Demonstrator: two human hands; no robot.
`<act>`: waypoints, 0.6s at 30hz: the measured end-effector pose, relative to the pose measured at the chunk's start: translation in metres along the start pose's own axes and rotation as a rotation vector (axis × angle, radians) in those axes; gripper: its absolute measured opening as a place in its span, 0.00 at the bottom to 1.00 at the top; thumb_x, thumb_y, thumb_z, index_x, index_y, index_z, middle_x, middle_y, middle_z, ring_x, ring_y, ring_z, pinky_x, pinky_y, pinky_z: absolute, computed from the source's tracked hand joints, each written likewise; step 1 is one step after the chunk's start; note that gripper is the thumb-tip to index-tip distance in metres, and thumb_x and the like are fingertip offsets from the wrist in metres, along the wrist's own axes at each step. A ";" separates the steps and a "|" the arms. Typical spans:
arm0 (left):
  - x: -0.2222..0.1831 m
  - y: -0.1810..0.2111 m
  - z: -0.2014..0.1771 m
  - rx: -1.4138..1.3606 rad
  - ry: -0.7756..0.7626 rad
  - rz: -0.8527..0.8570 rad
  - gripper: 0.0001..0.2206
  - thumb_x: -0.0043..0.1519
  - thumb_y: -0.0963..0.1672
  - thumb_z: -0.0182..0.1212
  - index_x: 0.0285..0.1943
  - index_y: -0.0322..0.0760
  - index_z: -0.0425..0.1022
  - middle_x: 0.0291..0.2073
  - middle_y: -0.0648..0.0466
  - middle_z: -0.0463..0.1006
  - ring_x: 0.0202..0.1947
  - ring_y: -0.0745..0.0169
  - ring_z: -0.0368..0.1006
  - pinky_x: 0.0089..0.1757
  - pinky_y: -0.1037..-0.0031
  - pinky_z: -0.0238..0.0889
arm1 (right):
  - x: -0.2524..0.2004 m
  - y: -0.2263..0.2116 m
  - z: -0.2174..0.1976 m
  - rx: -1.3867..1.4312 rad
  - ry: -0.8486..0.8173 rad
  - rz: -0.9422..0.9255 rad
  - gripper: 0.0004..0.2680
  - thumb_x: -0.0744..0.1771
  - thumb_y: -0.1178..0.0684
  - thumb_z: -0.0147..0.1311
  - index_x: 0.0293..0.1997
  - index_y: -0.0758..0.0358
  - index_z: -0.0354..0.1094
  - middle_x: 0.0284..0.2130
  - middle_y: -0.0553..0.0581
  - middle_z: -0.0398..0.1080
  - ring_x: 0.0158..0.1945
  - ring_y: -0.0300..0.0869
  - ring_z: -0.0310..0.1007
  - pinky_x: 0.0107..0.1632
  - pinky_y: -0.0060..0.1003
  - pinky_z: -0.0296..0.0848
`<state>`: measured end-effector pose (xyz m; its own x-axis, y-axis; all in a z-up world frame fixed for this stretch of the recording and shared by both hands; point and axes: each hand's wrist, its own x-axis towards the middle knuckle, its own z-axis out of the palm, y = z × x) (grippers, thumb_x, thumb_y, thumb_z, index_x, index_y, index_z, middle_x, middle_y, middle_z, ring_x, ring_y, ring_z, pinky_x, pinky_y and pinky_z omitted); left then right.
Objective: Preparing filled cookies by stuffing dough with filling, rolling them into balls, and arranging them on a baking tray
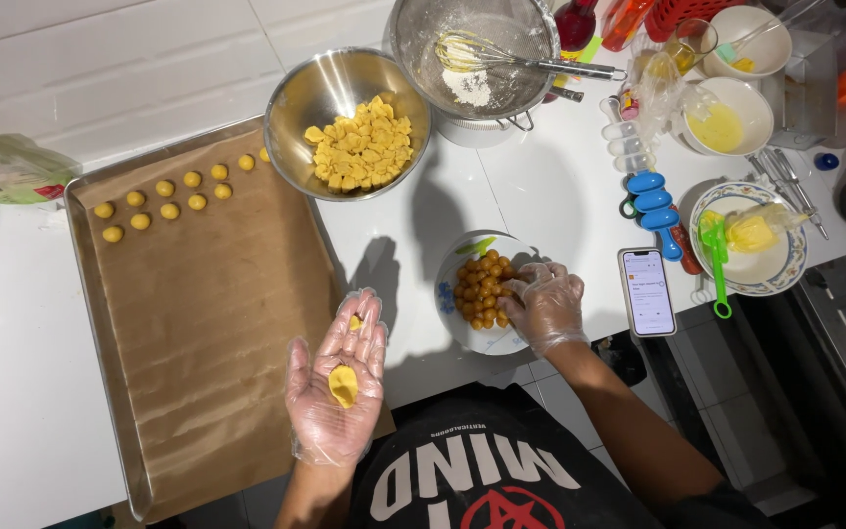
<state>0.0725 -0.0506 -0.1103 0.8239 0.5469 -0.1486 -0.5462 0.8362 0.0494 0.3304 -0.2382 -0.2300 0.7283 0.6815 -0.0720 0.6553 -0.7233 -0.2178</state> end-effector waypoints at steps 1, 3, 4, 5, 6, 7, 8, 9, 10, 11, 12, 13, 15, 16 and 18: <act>0.000 0.001 -0.001 -0.001 0.013 0.010 0.32 0.71 0.51 0.53 0.74 0.17 0.55 0.75 0.31 0.53 0.76 0.41 0.51 0.68 0.58 0.53 | 0.001 0.002 0.004 -0.026 0.040 -0.018 0.13 0.65 0.36 0.57 0.49 0.42 0.79 0.56 0.48 0.70 0.65 0.55 0.59 0.60 0.57 0.54; -0.003 0.001 -0.003 -0.003 0.028 0.021 0.33 0.70 0.51 0.54 0.74 0.16 0.54 0.75 0.30 0.54 0.75 0.40 0.52 0.68 0.58 0.54 | 0.002 0.004 0.009 -0.053 0.077 -0.036 0.12 0.64 0.37 0.58 0.47 0.42 0.80 0.53 0.46 0.72 0.61 0.53 0.62 0.59 0.56 0.56; -0.003 0.002 -0.003 -0.009 0.033 0.023 0.33 0.70 0.51 0.55 0.74 0.16 0.54 0.74 0.30 0.54 0.75 0.40 0.52 0.68 0.58 0.54 | 0.003 0.003 0.010 -0.046 0.041 -0.011 0.12 0.64 0.37 0.58 0.49 0.42 0.80 0.52 0.47 0.71 0.61 0.52 0.62 0.59 0.56 0.56; -0.004 0.002 -0.004 -0.015 0.038 0.024 0.33 0.70 0.51 0.55 0.74 0.17 0.55 0.74 0.30 0.54 0.75 0.41 0.52 0.68 0.58 0.54 | 0.005 0.002 0.011 -0.039 0.006 0.013 0.13 0.64 0.37 0.57 0.50 0.41 0.79 0.52 0.48 0.71 0.60 0.51 0.63 0.60 0.55 0.56; -0.004 0.002 -0.004 -0.016 0.036 0.026 0.33 0.70 0.51 0.55 0.74 0.17 0.55 0.74 0.30 0.54 0.75 0.41 0.52 0.68 0.58 0.54 | 0.006 0.003 0.014 -0.040 0.007 0.011 0.13 0.64 0.37 0.57 0.50 0.41 0.79 0.52 0.48 0.71 0.60 0.51 0.63 0.60 0.55 0.56; -0.005 0.003 -0.004 -0.013 0.024 0.026 0.33 0.70 0.51 0.54 0.74 0.17 0.54 0.75 0.31 0.54 0.75 0.41 0.52 0.68 0.58 0.54 | 0.007 0.004 0.016 -0.062 0.011 0.013 0.12 0.65 0.37 0.56 0.49 0.41 0.79 0.51 0.49 0.71 0.58 0.51 0.64 0.59 0.55 0.57; -0.006 0.003 -0.005 -0.010 0.012 0.025 0.33 0.70 0.51 0.54 0.74 0.17 0.53 0.75 0.32 0.54 0.75 0.42 0.52 0.68 0.59 0.54 | 0.007 0.004 0.018 -0.085 0.014 0.015 0.12 0.65 0.37 0.55 0.47 0.41 0.79 0.50 0.49 0.72 0.57 0.50 0.65 0.58 0.55 0.58; -0.006 0.003 -0.006 -0.011 0.012 0.027 0.33 0.70 0.51 0.54 0.74 0.17 0.53 0.75 0.32 0.54 0.75 0.42 0.52 0.68 0.59 0.54 | 0.008 0.004 0.019 -0.086 0.014 0.014 0.12 0.65 0.37 0.55 0.47 0.41 0.79 0.50 0.49 0.72 0.57 0.50 0.65 0.58 0.55 0.58; -0.006 0.003 -0.006 -0.019 0.020 0.031 0.33 0.70 0.51 0.53 0.74 0.17 0.53 0.75 0.31 0.54 0.75 0.41 0.52 0.68 0.58 0.54 | 0.008 0.005 0.020 -0.124 0.035 -0.007 0.12 0.64 0.37 0.55 0.46 0.43 0.78 0.47 0.50 0.72 0.55 0.51 0.67 0.55 0.55 0.61; -0.006 0.003 -0.007 -0.027 0.028 0.035 0.33 0.71 0.51 0.52 0.74 0.17 0.53 0.75 0.30 0.54 0.75 0.40 0.52 0.68 0.57 0.54 | 0.009 0.005 0.021 -0.161 0.056 -0.027 0.12 0.64 0.38 0.55 0.45 0.46 0.78 0.45 0.50 0.72 0.53 0.51 0.68 0.53 0.55 0.64; -0.006 0.002 -0.007 -0.028 0.026 0.035 0.33 0.71 0.51 0.52 0.74 0.17 0.53 0.75 0.30 0.54 0.75 0.40 0.52 0.68 0.57 0.54 | 0.008 0.002 0.016 -0.162 0.058 -0.028 0.12 0.64 0.38 0.55 0.45 0.46 0.78 0.45 0.50 0.72 0.53 0.51 0.68 0.53 0.55 0.64; -0.006 0.002 -0.006 -0.021 0.022 0.035 0.33 0.71 0.51 0.52 0.74 0.17 0.53 0.75 0.31 0.53 0.75 0.40 0.52 0.68 0.58 0.54 | 0.008 -0.001 0.010 -0.154 0.016 0.000 0.13 0.65 0.38 0.52 0.45 0.48 0.77 0.46 0.53 0.72 0.53 0.52 0.68 0.54 0.55 0.64; -0.008 0.002 -0.005 -0.014 0.018 0.036 0.33 0.71 0.51 0.52 0.74 0.16 0.53 0.75 0.31 0.53 0.75 0.40 0.52 0.68 0.58 0.54 | 0.006 -0.001 0.007 -0.146 -0.026 0.025 0.13 0.66 0.39 0.49 0.45 0.51 0.76 0.47 0.55 0.72 0.53 0.53 0.68 0.55 0.56 0.63; -0.008 0.002 -0.004 -0.016 0.026 0.037 0.33 0.70 0.51 0.53 0.74 0.17 0.53 0.75 0.31 0.53 0.75 0.41 0.52 0.68 0.58 0.55 | 0.005 0.001 0.009 -0.078 -0.012 0.032 0.13 0.66 0.39 0.51 0.48 0.49 0.76 0.49 0.54 0.72 0.55 0.53 0.68 0.58 0.55 0.61; -0.009 0.002 -0.004 -0.020 0.033 0.039 0.33 0.70 0.51 0.53 0.74 0.17 0.53 0.75 0.32 0.54 0.75 0.41 0.52 0.67 0.58 0.55 | 0.003 0.006 0.012 -0.011 0.003 0.037 0.13 0.66 0.38 0.52 0.51 0.46 0.76 0.50 0.53 0.71 0.57 0.52 0.67 0.61 0.55 0.58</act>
<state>0.0633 -0.0536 -0.1127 0.7967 0.5772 -0.1795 -0.5809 0.8131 0.0363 0.3340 -0.2393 -0.2428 0.7525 0.6541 -0.0769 0.6303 -0.7490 -0.2043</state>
